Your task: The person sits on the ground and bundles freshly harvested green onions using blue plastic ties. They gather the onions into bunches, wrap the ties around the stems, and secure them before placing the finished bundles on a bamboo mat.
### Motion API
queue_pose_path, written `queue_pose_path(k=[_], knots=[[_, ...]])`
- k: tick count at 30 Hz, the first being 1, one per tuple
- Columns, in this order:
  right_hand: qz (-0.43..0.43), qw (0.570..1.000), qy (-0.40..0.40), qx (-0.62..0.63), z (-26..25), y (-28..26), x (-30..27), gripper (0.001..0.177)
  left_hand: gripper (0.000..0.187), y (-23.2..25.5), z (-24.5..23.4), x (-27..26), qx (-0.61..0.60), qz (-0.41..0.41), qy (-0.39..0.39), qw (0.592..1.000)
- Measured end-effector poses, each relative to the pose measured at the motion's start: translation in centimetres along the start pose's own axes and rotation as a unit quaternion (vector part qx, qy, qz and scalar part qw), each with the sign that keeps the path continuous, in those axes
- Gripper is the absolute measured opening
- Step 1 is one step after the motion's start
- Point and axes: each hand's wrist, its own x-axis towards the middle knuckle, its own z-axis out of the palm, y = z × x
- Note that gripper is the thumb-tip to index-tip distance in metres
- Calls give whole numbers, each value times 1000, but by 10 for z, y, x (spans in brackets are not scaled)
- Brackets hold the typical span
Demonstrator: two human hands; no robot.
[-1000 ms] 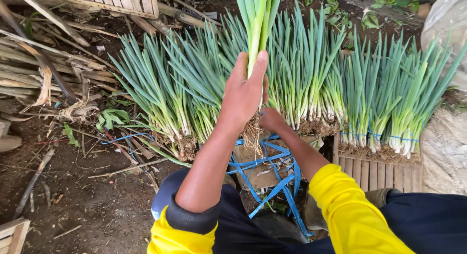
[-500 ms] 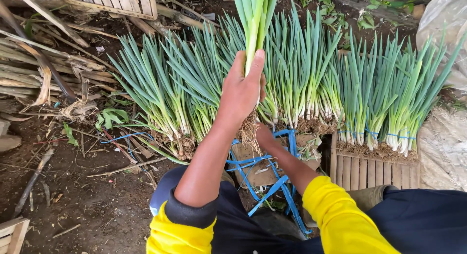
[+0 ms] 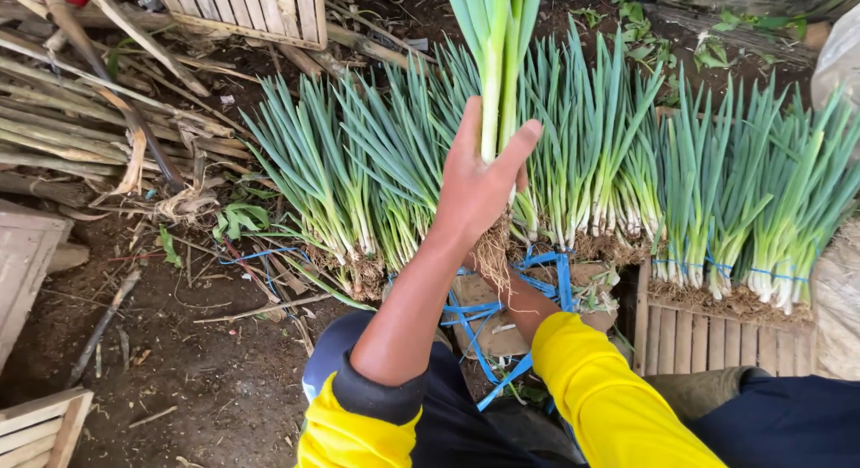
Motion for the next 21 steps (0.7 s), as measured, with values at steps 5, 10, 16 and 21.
queue_pose_path(k=[5,10,16,21], knots=[[11,990,14,139,-49,-7,-28,34,113,-6,0,7,39,-58,18,997],[28,960,16,279,-61,14,-21,34,102,-5,-1,6,48,-56,10,997],[34,894,-3,446,-29,39,37,36,103,-13,1,11,19,-43,-9,999],[36,824,-18,566,-36,35,13,38,70,-22,-1,13,-5,28,-8,1000]])
